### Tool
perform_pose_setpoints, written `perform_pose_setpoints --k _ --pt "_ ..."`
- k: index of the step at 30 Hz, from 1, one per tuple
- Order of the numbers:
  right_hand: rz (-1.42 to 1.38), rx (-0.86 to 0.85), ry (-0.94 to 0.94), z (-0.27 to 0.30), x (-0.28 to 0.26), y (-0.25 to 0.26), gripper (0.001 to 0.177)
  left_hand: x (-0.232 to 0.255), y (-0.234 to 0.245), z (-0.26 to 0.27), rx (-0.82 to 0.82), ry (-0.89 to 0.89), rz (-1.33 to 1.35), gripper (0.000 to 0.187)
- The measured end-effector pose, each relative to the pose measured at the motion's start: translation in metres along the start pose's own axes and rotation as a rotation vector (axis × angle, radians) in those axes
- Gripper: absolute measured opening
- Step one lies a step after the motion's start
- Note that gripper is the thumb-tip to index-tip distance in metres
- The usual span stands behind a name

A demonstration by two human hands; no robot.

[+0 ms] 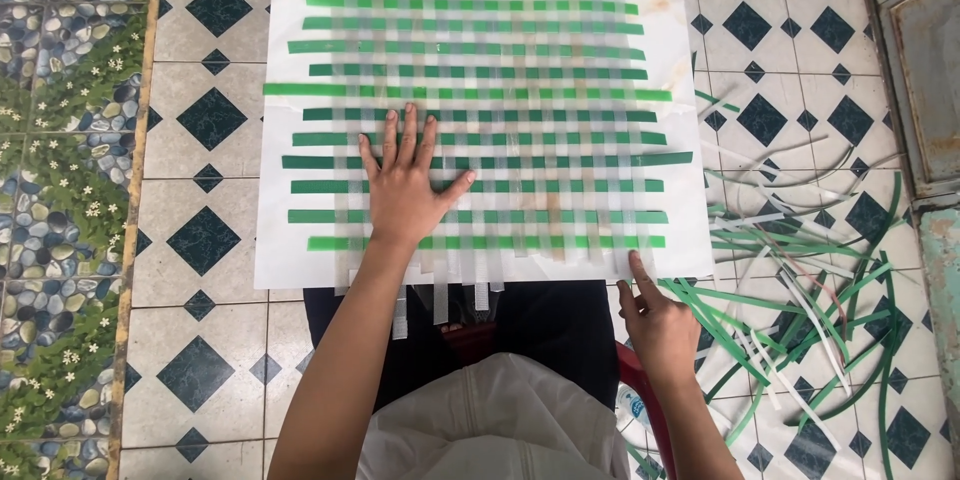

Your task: The person is weaving green and white plastic strips together on a white board to create a woven mat.

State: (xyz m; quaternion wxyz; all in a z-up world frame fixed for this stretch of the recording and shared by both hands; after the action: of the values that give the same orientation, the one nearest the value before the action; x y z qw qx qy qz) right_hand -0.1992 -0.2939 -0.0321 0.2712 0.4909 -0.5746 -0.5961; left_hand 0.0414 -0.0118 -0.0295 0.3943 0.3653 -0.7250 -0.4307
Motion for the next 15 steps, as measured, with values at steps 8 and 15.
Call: perform_pose_setpoints --k 8,15 --pt "0.101 -0.067 -0.02 -0.008 0.016 0.003 0.038 -0.001 -0.006 0.0 0.036 0.033 0.004 0.085" --pt "-0.08 -0.114 0.032 -0.005 -0.015 0.027 0.041 -0.001 -0.005 0.001 0.082 0.022 0.035 0.084"
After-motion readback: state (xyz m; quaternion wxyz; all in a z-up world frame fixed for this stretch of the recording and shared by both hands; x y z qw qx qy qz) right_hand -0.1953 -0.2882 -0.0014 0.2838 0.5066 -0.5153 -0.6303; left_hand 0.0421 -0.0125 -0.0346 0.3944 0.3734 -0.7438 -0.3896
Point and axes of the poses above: each hand's wrist, its own z-axis away from the middle knuckle, its own y-axis out of the back of the hand, x = y × z, the point moved 3 cm from there along -z, towards the middle knuckle, and after that the axes turned 3 degrees about -z, right-handed, at the moved point
